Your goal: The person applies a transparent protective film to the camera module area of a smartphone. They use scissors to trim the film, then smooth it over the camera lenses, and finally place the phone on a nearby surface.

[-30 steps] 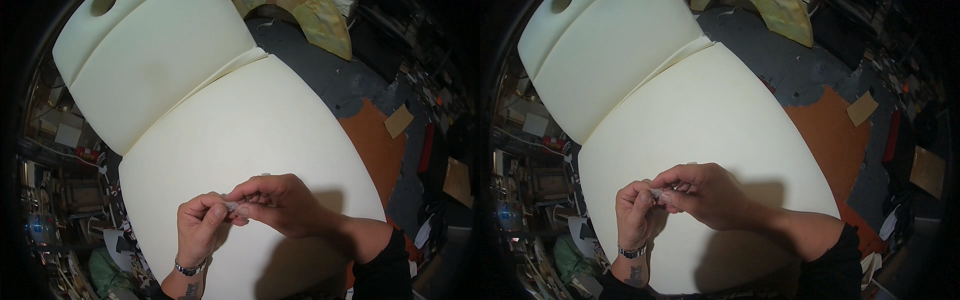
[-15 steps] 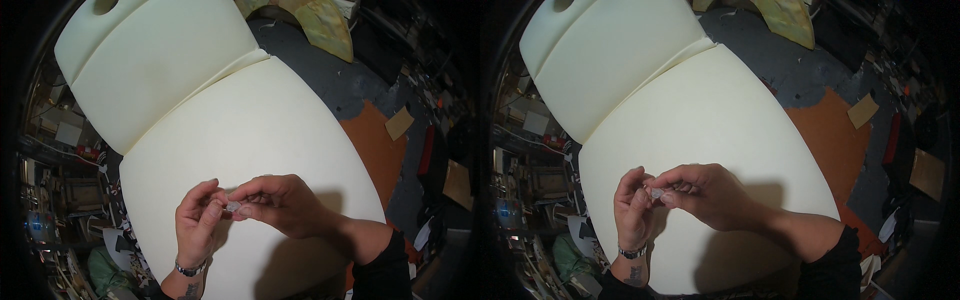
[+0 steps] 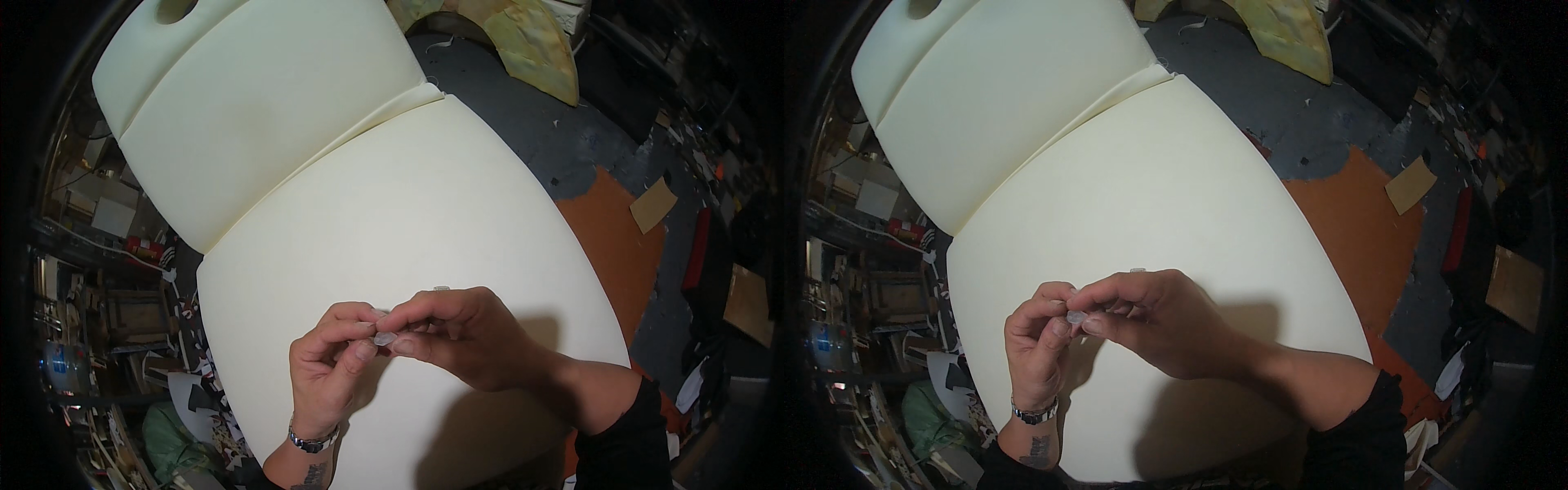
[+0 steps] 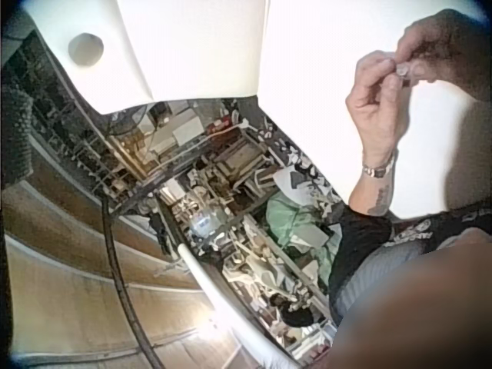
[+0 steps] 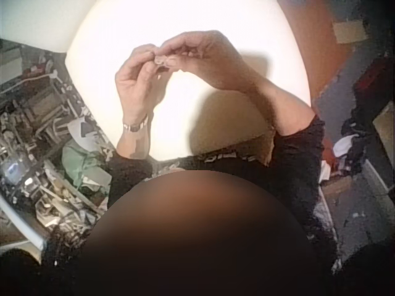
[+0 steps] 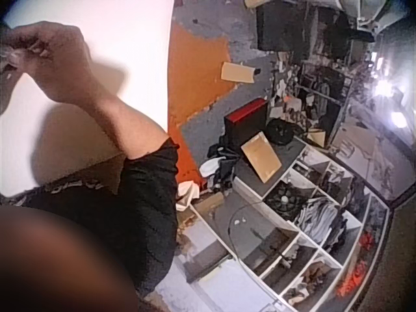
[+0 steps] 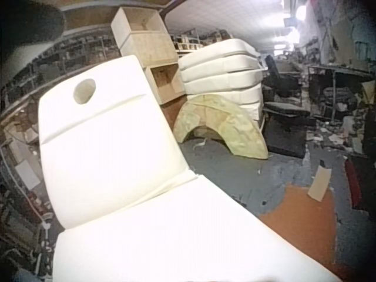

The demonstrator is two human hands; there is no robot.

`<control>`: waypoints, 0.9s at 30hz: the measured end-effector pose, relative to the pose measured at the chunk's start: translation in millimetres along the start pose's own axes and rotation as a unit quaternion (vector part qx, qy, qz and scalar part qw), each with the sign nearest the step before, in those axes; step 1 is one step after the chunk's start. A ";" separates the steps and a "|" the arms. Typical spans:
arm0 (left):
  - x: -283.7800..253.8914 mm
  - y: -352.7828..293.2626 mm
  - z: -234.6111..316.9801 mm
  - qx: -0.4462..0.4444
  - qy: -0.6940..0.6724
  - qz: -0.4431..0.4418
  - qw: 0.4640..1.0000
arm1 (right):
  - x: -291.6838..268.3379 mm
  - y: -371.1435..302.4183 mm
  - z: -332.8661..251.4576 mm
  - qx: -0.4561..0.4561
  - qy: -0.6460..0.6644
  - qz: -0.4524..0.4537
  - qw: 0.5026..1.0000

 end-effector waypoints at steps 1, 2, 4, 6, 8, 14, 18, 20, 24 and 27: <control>0.0 0.2 0.0 -0.003 -0.004 0.001 1.000 | 0.1 -0.2 -0.2 -0.001 0.005 -0.001 1.000; 0.4 0.2 0.5 0.000 0.000 -0.001 1.000 | 0.1 -0.1 -0.1 -0.001 0.004 -0.001 1.000; 0.8 0.3 0.6 -0.002 -0.005 -0.002 1.000 | 0.0 0.0 -0.4 -0.003 0.006 -0.001 1.000; 0.5 0.5 0.5 -0.001 0.005 0.002 1.000 | -0.3 0.2 0.0 -0.002 -0.004 0.000 1.000; 0.3 0.6 0.4 -0.001 0.007 0.005 1.000 | -0.2 0.3 -0.2 0.000 0.001 -0.001 1.000; -0.6 0.5 -0.9 -0.008 0.001 0.014 1.000 | -0.2 -0.5 -0.5 0.008 0.009 -0.002 1.000; 0.6 1.5 0.3 0.001 0.008 -0.002 1.000 | -0.4 -0.1 0.6 0.011 0.005 0.001 1.000; 0.0 1.1 -0.4 -0.005 0.005 0.004 1.000 | -0.1 0.2 0.7 0.009 0.009 0.002 1.000; -3.6 -1.3 -4.1 -0.032 -0.008 0.040 0.999 | 0.8 -0.1 -0.9 -0.004 0.017 0.001 1.000; -4.8 -1.6 -5.0 -0.038 -0.010 0.040 0.998 | 0.2 -0.2 -2.5 -0.010 0.012 -0.002 1.000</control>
Point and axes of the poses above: each hand's wrist, its own y-axis towards the middle knuckle, its own x-axis out of the palm, z = x × y, the point moved 7 cm from there along y, towards the middle knuckle, and after that the axes turned 13 degrees about z, right-handed, at the moved point
